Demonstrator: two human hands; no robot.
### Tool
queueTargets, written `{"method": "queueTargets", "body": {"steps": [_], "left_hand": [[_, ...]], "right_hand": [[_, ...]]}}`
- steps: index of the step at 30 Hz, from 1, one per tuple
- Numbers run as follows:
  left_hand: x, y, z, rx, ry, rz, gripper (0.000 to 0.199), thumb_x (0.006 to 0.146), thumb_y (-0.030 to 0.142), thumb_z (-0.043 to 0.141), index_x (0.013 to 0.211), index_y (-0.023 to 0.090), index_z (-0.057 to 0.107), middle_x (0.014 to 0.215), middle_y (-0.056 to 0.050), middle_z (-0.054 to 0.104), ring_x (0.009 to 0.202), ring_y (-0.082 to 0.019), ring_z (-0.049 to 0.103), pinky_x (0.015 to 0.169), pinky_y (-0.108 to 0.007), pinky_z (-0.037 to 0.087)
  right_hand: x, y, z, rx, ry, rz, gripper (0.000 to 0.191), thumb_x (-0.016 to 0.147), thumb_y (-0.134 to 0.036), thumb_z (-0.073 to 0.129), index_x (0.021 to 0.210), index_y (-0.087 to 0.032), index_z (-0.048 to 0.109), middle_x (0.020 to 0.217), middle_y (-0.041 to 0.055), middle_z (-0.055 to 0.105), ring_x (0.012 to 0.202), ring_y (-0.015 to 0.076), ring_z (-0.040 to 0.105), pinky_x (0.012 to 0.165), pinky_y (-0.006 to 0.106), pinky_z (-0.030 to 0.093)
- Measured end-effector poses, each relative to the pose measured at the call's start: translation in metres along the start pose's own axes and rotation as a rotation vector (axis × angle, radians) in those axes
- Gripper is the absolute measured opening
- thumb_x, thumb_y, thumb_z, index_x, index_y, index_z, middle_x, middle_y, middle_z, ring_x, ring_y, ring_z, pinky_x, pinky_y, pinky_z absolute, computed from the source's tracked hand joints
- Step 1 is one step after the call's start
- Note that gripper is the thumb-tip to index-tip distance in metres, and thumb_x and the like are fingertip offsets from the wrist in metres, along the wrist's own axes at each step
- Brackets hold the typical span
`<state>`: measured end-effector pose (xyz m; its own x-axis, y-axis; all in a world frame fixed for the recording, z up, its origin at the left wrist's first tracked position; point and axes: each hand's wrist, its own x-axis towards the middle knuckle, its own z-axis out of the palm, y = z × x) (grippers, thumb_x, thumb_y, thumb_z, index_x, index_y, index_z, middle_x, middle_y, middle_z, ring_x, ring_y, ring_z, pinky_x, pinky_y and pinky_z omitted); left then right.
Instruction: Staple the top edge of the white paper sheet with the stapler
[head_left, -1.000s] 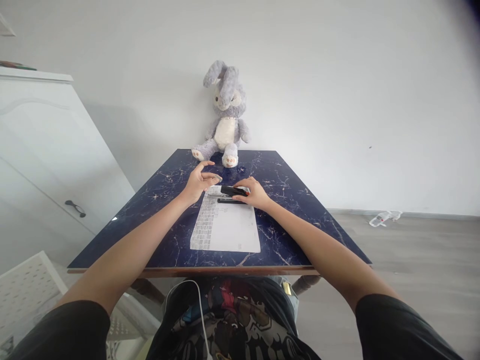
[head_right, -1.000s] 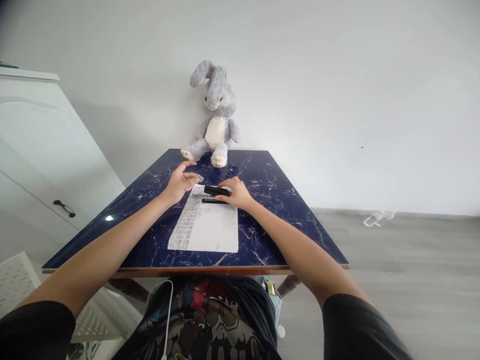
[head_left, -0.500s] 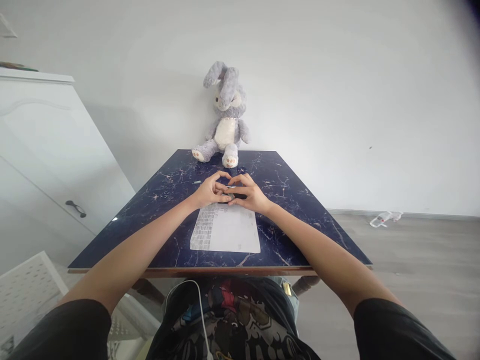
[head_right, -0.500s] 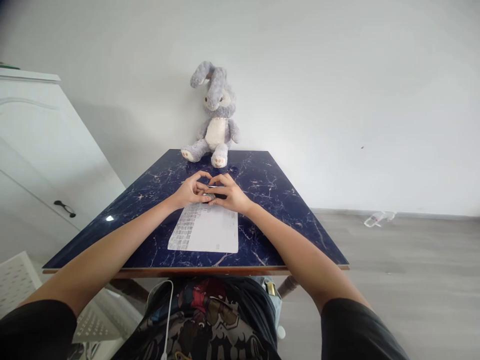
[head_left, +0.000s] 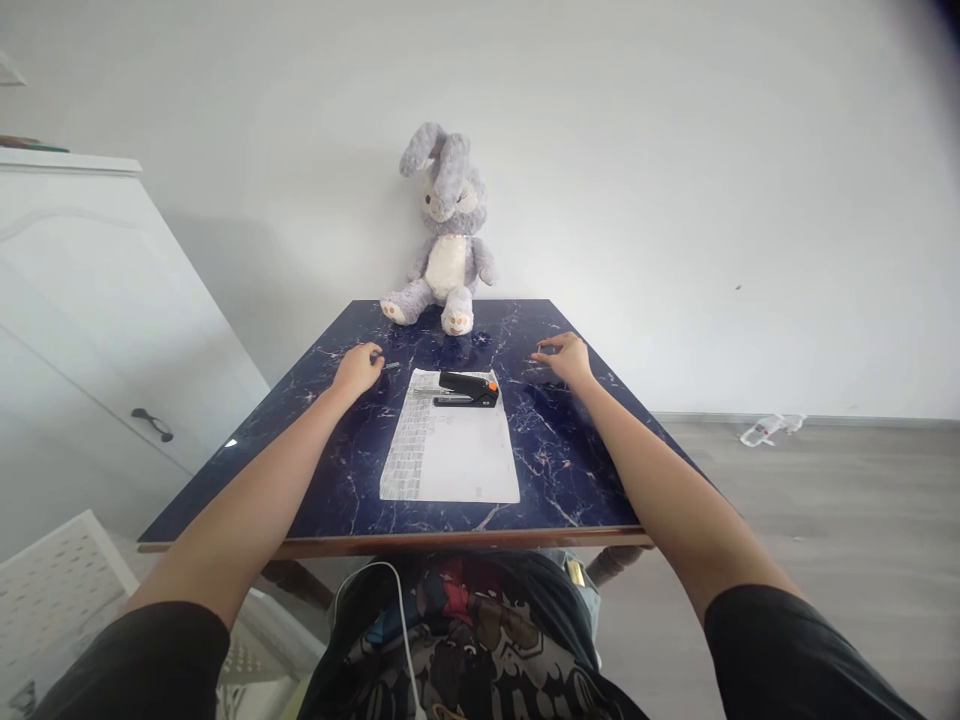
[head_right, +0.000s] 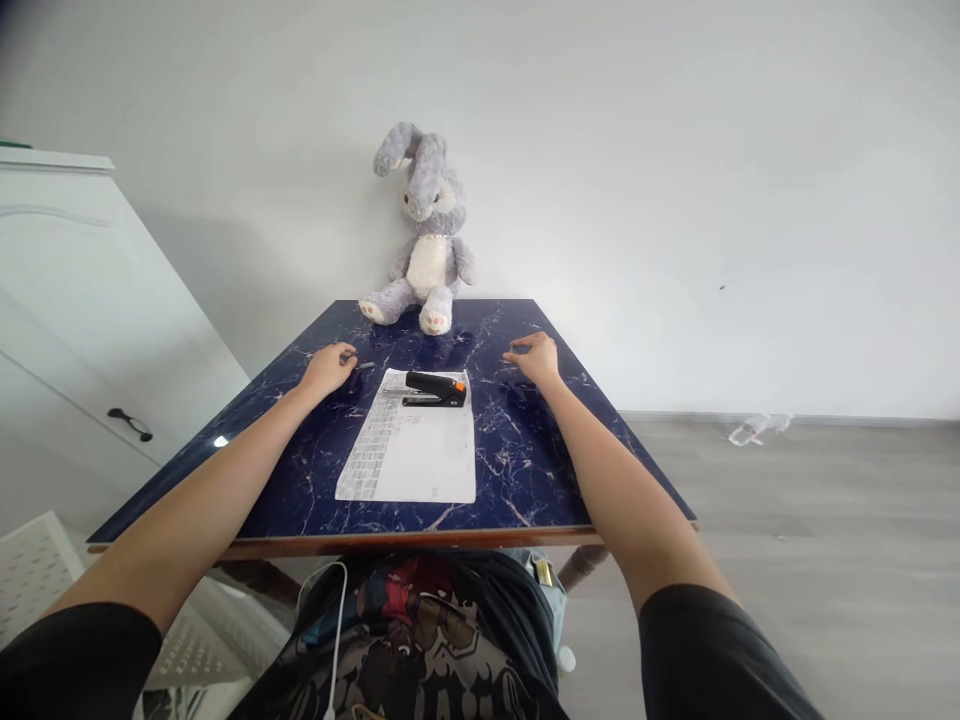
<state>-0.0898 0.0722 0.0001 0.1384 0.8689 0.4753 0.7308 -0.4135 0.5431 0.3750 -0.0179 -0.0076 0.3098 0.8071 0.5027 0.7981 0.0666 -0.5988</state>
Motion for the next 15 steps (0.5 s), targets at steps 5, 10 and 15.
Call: {"method": "queueTargets", "body": {"steps": [5, 10, 15], "left_hand": [[0.004, -0.014, 0.011, 0.123, -0.155, 0.114, 0.014, 0.081, 0.030, 0.079, 0.093, 0.023, 0.082, 0.111, -0.015, 0.074, 0.110, -0.036, 0.067, 0.105, -0.046, 0.047], [0.006, -0.012, 0.013, 0.120, -0.212, 0.186, 0.018, 0.081, 0.040, 0.078, 0.085, 0.023, 0.081, 0.094, -0.013, 0.072, 0.087, -0.030, 0.069, 0.094, -0.042, 0.052], [0.001, -0.002, 0.012, 0.055, -0.230, 0.125, 0.014, 0.084, 0.035, 0.074, 0.086, 0.022, 0.073, 0.094, -0.011, 0.074, 0.080, -0.027, 0.071, 0.085, -0.039, 0.055]], "right_hand": [[0.006, 0.026, 0.004, -0.150, -0.031, 0.073, 0.036, 0.071, -0.038, 0.091, 0.101, -0.020, 0.086, 0.111, 0.0131, 0.074, 0.106, 0.0314, 0.065, 0.100, 0.044, 0.053], [0.008, 0.035, 0.010, -0.184, -0.070, 0.113, 0.033, 0.076, -0.039, 0.087, 0.104, -0.021, 0.086, 0.108, 0.0114, 0.078, 0.105, 0.0307, 0.069, 0.099, 0.041, 0.055], [0.008, 0.042, 0.017, -0.216, -0.105, 0.111, 0.034, 0.081, -0.041, 0.083, 0.108, -0.021, 0.084, 0.107, 0.0115, 0.079, 0.105, 0.0304, 0.070, 0.101, 0.042, 0.055]]}}
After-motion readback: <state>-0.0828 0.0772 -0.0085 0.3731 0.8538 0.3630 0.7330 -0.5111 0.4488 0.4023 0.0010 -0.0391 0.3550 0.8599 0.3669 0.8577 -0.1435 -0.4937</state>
